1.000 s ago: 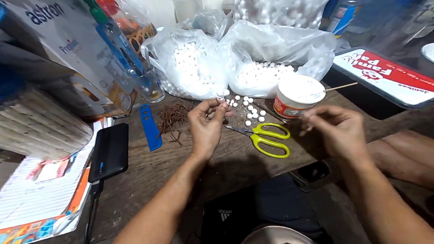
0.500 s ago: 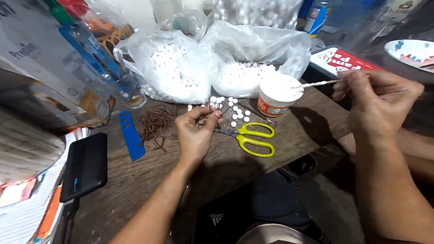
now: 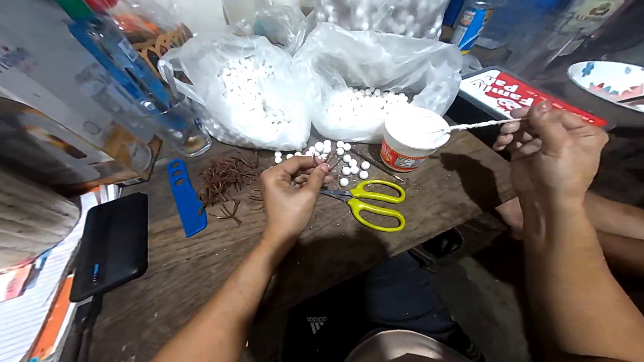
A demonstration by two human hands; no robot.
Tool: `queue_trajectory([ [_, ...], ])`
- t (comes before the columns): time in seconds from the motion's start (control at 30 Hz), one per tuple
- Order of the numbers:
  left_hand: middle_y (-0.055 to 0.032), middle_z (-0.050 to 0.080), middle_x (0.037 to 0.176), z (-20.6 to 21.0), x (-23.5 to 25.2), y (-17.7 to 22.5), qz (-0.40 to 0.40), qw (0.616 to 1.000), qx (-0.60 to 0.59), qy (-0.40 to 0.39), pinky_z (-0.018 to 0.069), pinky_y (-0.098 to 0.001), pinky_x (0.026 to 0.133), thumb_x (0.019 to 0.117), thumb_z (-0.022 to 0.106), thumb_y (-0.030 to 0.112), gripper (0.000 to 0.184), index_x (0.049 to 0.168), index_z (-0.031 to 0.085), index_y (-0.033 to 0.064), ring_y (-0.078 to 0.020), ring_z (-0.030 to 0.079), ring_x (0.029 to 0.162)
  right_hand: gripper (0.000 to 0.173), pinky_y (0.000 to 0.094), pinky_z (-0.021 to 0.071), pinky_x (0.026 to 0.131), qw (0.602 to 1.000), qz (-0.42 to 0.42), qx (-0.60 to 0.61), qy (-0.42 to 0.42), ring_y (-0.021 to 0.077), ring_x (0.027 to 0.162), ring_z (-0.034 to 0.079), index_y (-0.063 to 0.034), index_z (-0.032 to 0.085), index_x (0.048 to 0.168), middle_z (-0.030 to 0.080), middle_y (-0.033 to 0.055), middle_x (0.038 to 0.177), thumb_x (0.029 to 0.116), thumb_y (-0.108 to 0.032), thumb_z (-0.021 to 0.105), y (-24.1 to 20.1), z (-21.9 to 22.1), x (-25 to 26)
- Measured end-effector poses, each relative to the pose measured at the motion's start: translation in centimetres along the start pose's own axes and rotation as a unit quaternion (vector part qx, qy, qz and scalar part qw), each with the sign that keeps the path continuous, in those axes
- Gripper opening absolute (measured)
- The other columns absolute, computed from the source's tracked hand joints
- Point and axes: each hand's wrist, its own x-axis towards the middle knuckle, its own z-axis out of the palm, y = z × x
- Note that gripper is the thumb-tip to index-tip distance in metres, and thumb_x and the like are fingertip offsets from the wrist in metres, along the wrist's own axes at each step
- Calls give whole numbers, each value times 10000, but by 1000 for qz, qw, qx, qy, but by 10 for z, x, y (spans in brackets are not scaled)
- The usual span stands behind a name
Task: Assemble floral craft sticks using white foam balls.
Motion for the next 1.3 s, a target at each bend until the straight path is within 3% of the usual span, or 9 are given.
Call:
queue_trajectory([
  [0.17, 43, 730, 819, 0, -1, 1, 3, 1000, 4, 5, 602, -166, 672, 898, 706, -67, 82, 943, 695, 0, 9, 701, 701, 274, 181, 584, 620, 993, -99, -34, -57, 16, 645, 670, -181, 706, 933, 722, -114, 814, 1070, -123, 476, -16, -5, -1],
  [0.3, 37, 731, 828, 0, -1, -1, 7, 1000, 11, 5, 599, -161, 675, 894, 717, -58, 83, 951, 697, -1, 12, 700, 709, 292, 174, 593, 633, 989, -133, -45, -44, 3, 666, 683, -188, 680, 926, 725, -132, 816, 1080, -115, 443, -29, -7, 5],
  [0.57, 29, 716, 827, 4, -4, 0, -9, 1000, 9, -4, 607, -179, 683, 878, 723, -74, 93, 935, 695, -7, 1, 696, 711, 358, 174, 586, 601, 999, -43, 6, 20, 13, 600, 665, -164, 651, 897, 698, -116, 723, 1106, -130, 362, -27, -2, 8],
  [0.8, -8, 707, 792, 5, -5, -3, 22, 999, 9, -34, 591, -171, 641, 889, 712, -62, 46, 916, 693, -30, -4, 678, 666, 447, 158, 571, 616, 992, 46, 102, -57, 9, 615, 654, -169, 670, 933, 690, -104, 738, 1134, -204, 273, -29, 43, -22],
  [1.0, -23, 709, 797, 5, -4, -6, 30, 999, 12, -34, 585, -166, 629, 888, 717, -57, 41, 912, 694, -33, -7, 674, 656, 404, 182, 591, 628, 988, 44, 101, -109, 28, 631, 670, -137, 691, 931, 704, -78, 751, 1119, -174, 336, -22, 66, -30],
  [1.3, -25, 706, 762, 5, -4, -8, 42, 998, 20, -36, 580, -166, 618, 885, 714, -55, 34, 893, 696, -27, -10, 673, 641, 361, 192, 603, 633, 988, 15, 98, -120, 35, 637, 684, -121, 713, 930, 723, -69, 764, 1096, -107, 392, -18, 74, -31],
])
